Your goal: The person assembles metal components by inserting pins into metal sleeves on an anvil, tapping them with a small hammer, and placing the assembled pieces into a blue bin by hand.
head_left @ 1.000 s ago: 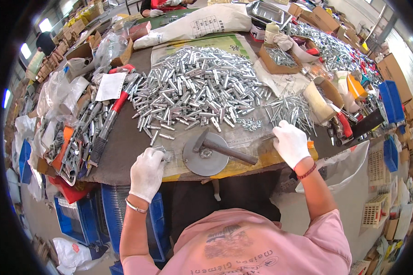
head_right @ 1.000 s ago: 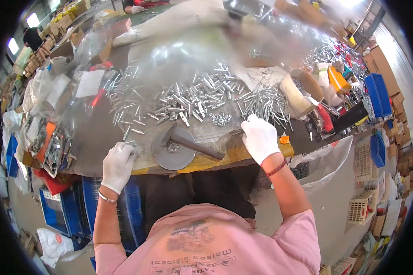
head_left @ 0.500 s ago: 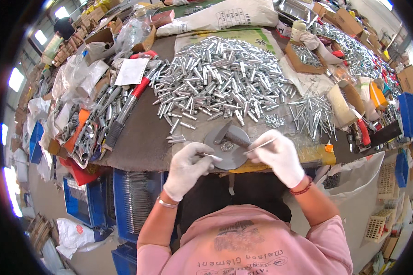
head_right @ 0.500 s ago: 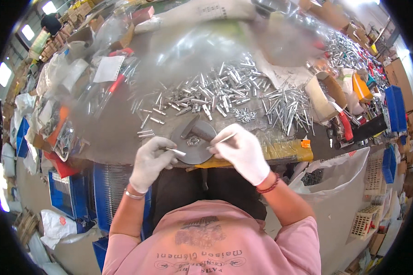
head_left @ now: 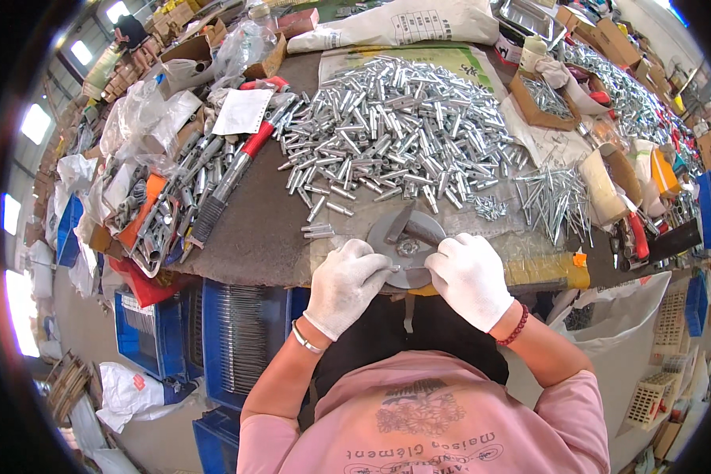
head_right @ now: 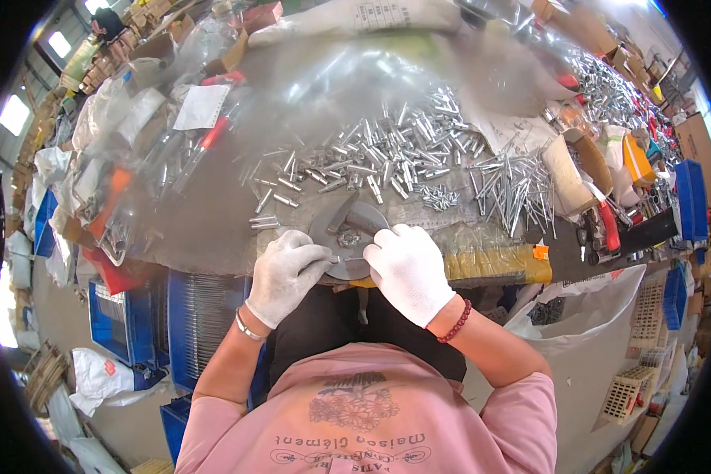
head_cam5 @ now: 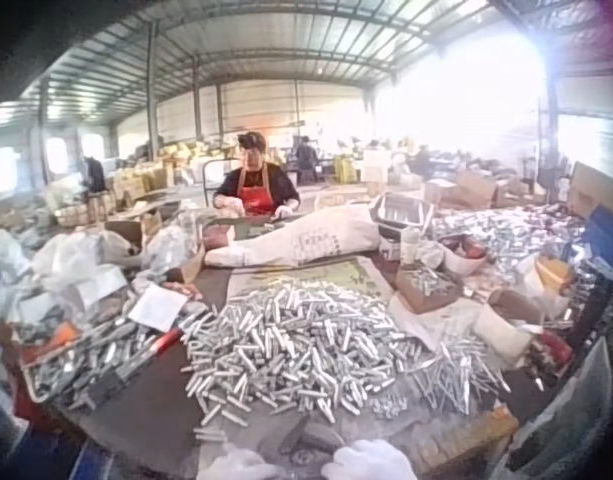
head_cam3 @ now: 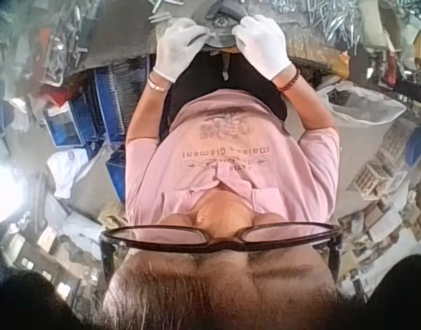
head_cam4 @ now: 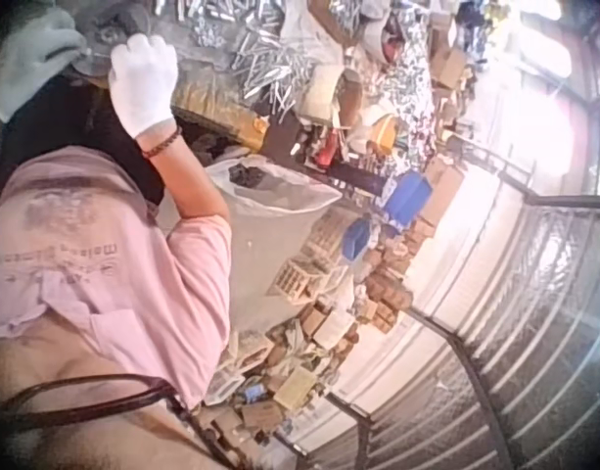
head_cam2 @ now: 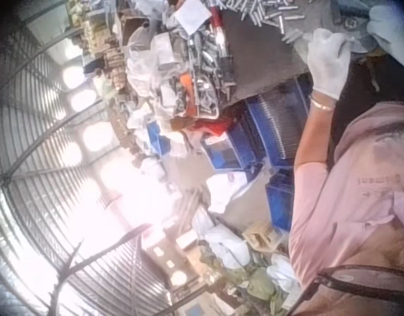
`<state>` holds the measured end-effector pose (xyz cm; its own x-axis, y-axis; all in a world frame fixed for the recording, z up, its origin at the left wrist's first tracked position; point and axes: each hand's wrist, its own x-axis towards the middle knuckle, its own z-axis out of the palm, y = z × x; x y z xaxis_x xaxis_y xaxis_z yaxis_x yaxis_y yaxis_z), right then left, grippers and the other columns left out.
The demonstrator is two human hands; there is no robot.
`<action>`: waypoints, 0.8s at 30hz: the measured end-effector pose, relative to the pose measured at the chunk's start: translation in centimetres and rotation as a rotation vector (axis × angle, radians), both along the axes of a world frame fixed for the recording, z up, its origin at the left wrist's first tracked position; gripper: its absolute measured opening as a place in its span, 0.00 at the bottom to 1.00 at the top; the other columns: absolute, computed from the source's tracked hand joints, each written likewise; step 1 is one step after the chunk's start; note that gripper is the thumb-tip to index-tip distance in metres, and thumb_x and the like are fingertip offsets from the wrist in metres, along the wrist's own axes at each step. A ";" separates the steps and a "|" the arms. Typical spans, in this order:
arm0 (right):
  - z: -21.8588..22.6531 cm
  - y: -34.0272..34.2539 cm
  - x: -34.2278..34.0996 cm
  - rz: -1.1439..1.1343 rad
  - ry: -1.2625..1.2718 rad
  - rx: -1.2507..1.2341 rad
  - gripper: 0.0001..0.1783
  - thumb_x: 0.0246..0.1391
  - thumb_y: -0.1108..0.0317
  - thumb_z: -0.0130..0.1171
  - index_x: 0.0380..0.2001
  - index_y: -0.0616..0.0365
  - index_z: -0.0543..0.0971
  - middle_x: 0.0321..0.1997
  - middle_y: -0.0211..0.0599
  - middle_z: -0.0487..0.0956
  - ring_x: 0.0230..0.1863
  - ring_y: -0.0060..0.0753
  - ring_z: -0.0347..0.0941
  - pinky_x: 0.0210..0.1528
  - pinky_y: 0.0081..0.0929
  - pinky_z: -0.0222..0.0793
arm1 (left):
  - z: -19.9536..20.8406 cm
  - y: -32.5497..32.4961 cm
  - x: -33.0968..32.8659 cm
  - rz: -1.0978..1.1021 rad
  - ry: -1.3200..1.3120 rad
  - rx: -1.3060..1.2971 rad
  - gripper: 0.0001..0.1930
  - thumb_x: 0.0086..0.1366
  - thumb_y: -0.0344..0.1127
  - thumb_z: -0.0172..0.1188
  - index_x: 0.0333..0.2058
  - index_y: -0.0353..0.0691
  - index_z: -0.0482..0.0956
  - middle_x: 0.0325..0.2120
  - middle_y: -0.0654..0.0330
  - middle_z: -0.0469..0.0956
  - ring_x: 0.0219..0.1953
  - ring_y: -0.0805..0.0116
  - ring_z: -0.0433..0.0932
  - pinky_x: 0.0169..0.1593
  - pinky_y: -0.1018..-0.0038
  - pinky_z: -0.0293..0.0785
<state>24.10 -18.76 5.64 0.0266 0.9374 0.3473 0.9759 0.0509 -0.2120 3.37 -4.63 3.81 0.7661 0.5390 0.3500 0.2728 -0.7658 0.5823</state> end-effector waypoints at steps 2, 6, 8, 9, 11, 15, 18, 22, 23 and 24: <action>-0.1 0.1 0.0 0.012 -0.007 -0.007 0.05 0.48 0.70 0.70 0.29 0.49 0.82 0.35 0.30 0.77 0.43 0.39 0.77 0.45 0.39 0.73 | -0.1 0.4 0.1 -0.051 -0.046 0.077 0.06 0.62 0.35 0.74 0.38 0.47 0.88 0.35 0.61 0.80 0.39 0.55 0.83 0.42 0.60 0.79; -0.5 0.3 0.2 0.026 0.004 0.002 0.05 0.48 0.70 0.69 0.29 0.49 0.82 0.35 0.31 0.77 0.42 0.40 0.77 0.45 0.39 0.73 | -0.6 0.8 0.1 -0.078 -0.014 0.118 0.07 0.63 0.35 0.74 0.39 0.47 0.88 0.35 0.61 0.80 0.39 0.55 0.83 0.42 0.60 0.79; -0.4 0.4 0.4 0.051 0.023 0.008 0.04 0.50 0.70 0.68 0.28 0.49 0.81 0.35 0.31 0.77 0.42 0.40 0.77 0.45 0.39 0.73 | -0.8 0.8 0.2 -0.097 -0.036 0.137 0.07 0.62 0.33 0.73 0.39 0.47 0.88 0.34 0.61 0.80 0.39 0.55 0.82 0.42 0.61 0.79; -0.5 0.5 0.5 0.048 0.024 0.009 0.04 0.50 0.70 0.68 0.28 0.49 0.81 0.35 0.31 0.77 0.42 0.40 0.77 0.45 0.39 0.73 | -0.9 0.8 0.2 -0.099 -0.034 0.138 0.07 0.62 0.33 0.73 0.39 0.47 0.88 0.34 0.61 0.80 0.39 0.55 0.82 0.42 0.61 0.79; -0.6 0.6 0.7 0.065 0.055 0.002 0.02 0.51 0.70 0.66 0.28 0.49 0.81 0.34 0.32 0.77 0.42 0.41 0.77 0.45 0.40 0.74 | -0.9 0.7 0.2 -0.089 -0.048 0.159 0.08 0.61 0.31 0.73 0.40 0.47 0.88 0.34 0.61 0.80 0.39 0.55 0.82 0.42 0.61 0.79; -1.2 0.7 0.3 0.065 0.140 0.003 0.02 0.51 0.70 0.65 0.28 0.48 0.82 0.34 0.31 0.77 0.42 0.41 0.78 0.46 0.41 0.74 | -0.9 0.0 0.3 -0.103 -0.061 0.134 0.09 0.60 0.31 0.73 0.40 0.47 0.88 0.34 0.60 0.80 0.39 0.54 0.82 0.42 0.60 0.78; -1.9 0.6 0.3 0.080 0.133 0.011 0.01 0.53 0.66 0.69 0.30 0.45 0.86 0.33 0.29 0.78 0.40 0.42 0.78 0.45 0.40 0.75 | -0.8 -0.5 0.6 -0.100 -0.078 0.081 0.09 0.60 0.30 0.73 0.40 0.46 0.89 0.35 0.59 0.80 0.39 0.52 0.82 0.43 0.59 0.78; -0.9 -0.5 1.2 -0.046 0.246 0.140 0.05 0.54 0.65 0.74 0.35 0.45 0.88 0.36 0.30 0.82 0.42 0.42 0.81 0.46 0.39 0.78 | -1.2 -0.6 0.1 -0.074 -0.058 0.098 0.09 0.58 0.29 0.74 0.39 0.45 0.89 0.35 0.57 0.79 0.39 0.51 0.82 0.43 0.58 0.78; -0.5 -1.0 2.5 -0.118 0.242 0.179 0.05 0.54 0.66 0.73 0.36 0.46 0.88 0.36 0.31 0.83 0.41 0.43 0.81 0.46 0.39 0.78 | -1.2 -0.6 0.0 -0.072 -0.060 0.089 0.10 0.58 0.29 0.74 0.39 0.45 0.89 0.35 0.57 0.79 0.39 0.51 0.82 0.43 0.58 0.78; -0.7 -1.4 4.5 -0.241 0.246 0.127 0.03 0.56 0.66 0.70 0.35 0.46 0.87 0.35 0.34 0.83 0.42 0.45 0.82 0.46 0.42 0.79 | -1.1 -0.5 0.1 -0.069 -0.060 0.079 0.10 0.57 0.29 0.75 0.39 0.45 0.89 0.35 0.57 0.79 0.39 0.51 0.82 0.42 0.58 0.78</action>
<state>28.57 -20.21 4.91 0.3388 0.8439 0.4160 0.8836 -0.1335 -0.4487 3.46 -5.17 2.68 0.7770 0.4543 0.4358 0.1840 -0.8260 0.5329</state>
